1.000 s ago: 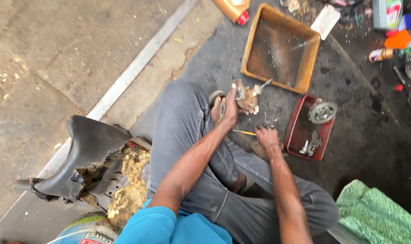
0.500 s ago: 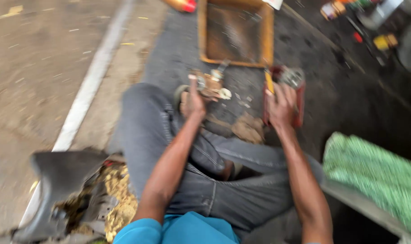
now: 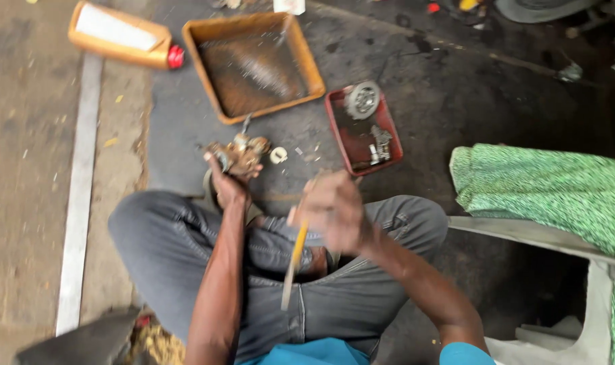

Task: The recorder is cleaning and repairing a carburetor from a motorcycle.

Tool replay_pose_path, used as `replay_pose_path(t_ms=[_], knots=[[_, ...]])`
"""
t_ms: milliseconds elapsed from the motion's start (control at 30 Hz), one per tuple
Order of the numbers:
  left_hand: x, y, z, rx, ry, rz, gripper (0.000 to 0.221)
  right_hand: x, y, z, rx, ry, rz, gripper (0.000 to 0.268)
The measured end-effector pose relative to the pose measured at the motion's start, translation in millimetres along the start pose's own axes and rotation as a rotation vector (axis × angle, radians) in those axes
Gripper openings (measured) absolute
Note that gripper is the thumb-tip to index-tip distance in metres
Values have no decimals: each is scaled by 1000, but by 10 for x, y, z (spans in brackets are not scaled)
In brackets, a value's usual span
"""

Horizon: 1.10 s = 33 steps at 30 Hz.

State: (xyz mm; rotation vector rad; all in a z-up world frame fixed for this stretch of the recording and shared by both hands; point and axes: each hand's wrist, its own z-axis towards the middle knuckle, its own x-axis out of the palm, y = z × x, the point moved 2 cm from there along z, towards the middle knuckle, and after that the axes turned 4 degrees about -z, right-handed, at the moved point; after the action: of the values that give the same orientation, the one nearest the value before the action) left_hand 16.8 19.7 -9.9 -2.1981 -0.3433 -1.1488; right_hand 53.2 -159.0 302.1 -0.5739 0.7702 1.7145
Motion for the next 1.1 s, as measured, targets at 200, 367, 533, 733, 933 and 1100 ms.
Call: replay_pose_path(t_ms=[200,367,533,733,933,1100], knots=[[-13,-5,-11,5,64,30,80,-412,655,391,-237,-37,161,14],[-39,-25,-5,30,119,32,80,-472,854,313,-315,-114,290,7],[29,-70,-52,61,109,59,79,-339,940,-107,-218,-50,618,11],[120,-114,-120,62,102,51,82,-358,984,-120,-250,-54,531,12],[74,-87,-74,76,110,76,83,-302,976,-202,-228,-70,544,12],[86,-98,-84,76,110,76,83,-232,966,-311,-196,-3,661,10]])
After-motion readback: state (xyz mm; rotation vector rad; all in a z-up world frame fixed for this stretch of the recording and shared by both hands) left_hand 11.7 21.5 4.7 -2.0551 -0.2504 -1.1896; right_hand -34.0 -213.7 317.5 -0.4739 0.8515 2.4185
